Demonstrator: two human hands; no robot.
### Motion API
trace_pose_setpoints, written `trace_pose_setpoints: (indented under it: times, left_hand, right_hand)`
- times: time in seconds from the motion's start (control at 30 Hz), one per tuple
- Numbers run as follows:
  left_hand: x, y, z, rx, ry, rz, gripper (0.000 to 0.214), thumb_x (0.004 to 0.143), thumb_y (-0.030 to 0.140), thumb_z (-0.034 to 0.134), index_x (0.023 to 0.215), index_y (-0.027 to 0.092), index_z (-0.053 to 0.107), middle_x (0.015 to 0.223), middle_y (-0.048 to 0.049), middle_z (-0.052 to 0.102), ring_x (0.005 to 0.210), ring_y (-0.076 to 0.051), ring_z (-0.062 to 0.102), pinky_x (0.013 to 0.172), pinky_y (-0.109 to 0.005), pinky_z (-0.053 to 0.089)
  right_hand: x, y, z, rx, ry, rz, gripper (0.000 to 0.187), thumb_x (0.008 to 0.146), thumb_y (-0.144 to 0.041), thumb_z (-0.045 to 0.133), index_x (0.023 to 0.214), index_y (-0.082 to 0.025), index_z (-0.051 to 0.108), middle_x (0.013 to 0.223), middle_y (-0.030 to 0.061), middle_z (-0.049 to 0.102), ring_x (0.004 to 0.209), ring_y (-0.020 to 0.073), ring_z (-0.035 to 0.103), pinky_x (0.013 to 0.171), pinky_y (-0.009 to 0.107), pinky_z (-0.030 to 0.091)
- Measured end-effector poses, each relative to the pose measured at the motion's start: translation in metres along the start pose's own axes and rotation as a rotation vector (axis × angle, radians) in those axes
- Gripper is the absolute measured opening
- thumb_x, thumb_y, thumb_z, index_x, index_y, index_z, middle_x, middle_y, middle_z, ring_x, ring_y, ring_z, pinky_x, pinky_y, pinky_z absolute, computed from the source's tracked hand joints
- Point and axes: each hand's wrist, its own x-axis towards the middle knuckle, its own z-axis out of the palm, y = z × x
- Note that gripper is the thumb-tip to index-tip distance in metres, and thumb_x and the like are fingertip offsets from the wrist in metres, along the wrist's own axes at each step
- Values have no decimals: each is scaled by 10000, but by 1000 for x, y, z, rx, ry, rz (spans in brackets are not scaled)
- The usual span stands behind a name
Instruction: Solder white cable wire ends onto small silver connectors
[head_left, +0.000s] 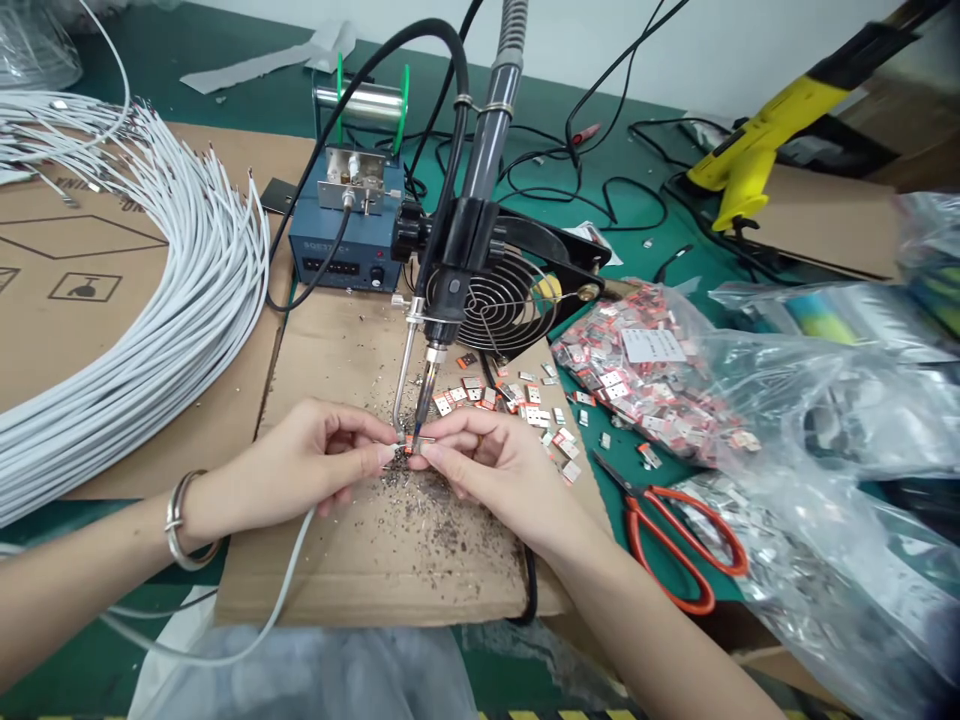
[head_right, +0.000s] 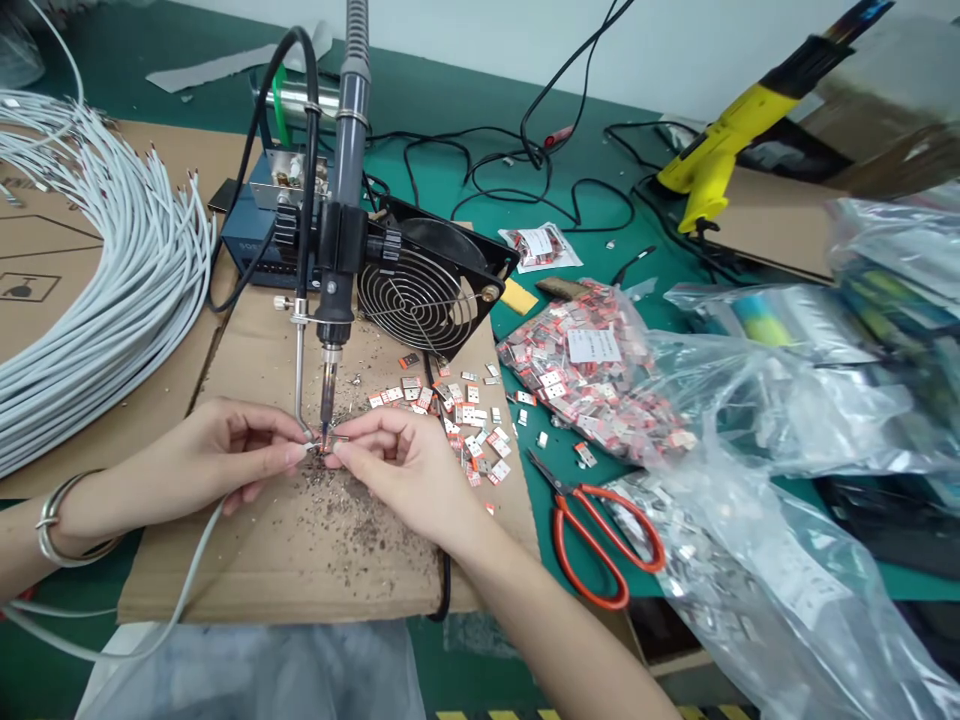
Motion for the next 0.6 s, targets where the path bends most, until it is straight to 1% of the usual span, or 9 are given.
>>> trace_pose_setpoints:
  times: [0.1,0.2,0.3,0.43,0.5,0.6]
  left_hand:
    - [1,-1,0,-1,4,20,257,797,308,556,918,82,567,486,51,460,377,-11,406,360,-70,367]
    - [2,-1,-1,31,12,32,261,795,309,555,925,84,588,509,42,472,387,-12,402,358,-77,367]
    - [2,0,-3,79,8,41,291,791,348,558,920,92,612,503,39,466,387,-10,392,357,-73,356]
    - [-1,3,-5,112,-2,31,291,790,365,557,893,101,622,478,43,443,381,-11,392,351,-68,333]
    - [-2,5,-5,117,2,32,284,792,367,553,873,103,620,477,42,439,382,-14,395,347,-72,331]
    - [-1,6,-4,119,6,46,287,793,374,550,867,106,622,475,38,439,382,-17,395,342,-72,326]
  right_hand:
    - [-1,-2,0,-22,8,3,233,703,-264,650,845,-92,582,710,81,648,477,31,481,414,127,317]
    - [-1,-3,2,-30,11,-3,227,688,-252,652,833,-92,581,695,75,645,491,40,498,412,133,315]
    - [-1,-4,2,-33,6,-20,206,686,-243,651,810,-95,580,676,67,641,500,44,514,407,135,312]
    - [-1,-4,1,-20,1,4,205,690,-249,657,809,-97,587,664,59,637,539,55,549,412,125,318]
    - [-1,-4,0,-12,-9,7,201,704,-251,655,813,-95,589,662,58,636,509,40,525,403,122,300]
    - [-2,-4,-2,-9,-32,-4,197,718,-258,655,822,-100,598,659,49,636,432,13,443,391,129,274]
